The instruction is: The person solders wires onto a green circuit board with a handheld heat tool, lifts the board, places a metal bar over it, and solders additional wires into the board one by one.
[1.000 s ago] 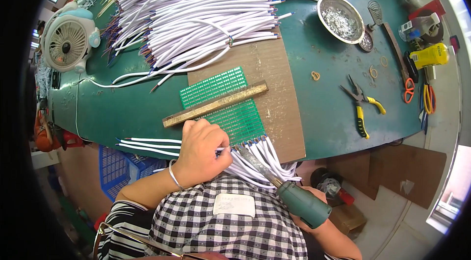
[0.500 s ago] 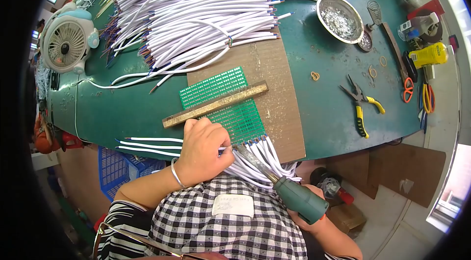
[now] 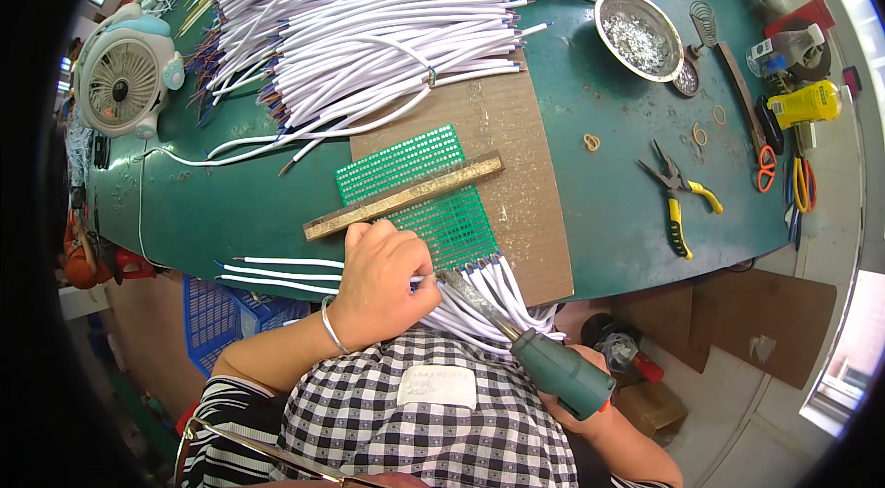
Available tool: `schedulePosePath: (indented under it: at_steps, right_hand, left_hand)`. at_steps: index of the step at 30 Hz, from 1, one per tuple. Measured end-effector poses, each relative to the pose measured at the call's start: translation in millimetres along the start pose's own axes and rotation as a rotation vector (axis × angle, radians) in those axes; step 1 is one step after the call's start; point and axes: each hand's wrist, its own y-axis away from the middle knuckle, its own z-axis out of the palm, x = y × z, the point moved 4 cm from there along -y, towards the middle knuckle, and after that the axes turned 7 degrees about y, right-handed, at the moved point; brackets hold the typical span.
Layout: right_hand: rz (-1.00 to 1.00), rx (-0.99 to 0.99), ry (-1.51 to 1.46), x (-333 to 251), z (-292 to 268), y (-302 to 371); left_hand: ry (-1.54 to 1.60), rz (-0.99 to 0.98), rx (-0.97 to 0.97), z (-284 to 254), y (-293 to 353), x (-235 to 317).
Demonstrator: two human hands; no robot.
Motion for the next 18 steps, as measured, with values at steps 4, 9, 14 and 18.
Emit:
schedulePosePath:
  at_steps: [4,9,14,18]
  right_hand:
    - [-0.044,-0.006,0.081,-8.5,-3.6,-6.9]
    - [0.011,-0.016,0.064,-6.8,-3.0,-8.7]
    - [-0.002,-0.006,0.057,-0.2,-1.8,-4.6]
    - [-0.071,0.015,0.107,-7.5,-4.6,-8.7]
  left_hand:
    - [-0.006,-0.003,-0.005,1.0,0.4,-0.4]
    - [-0.014,-0.001,0.0,1.0,0.0,0.4]
    - [-0.014,0.0,-0.005,1.4,-0.4,0.8]
    - [-0.022,0.001,0.0,1.6,-0.2,0.9]
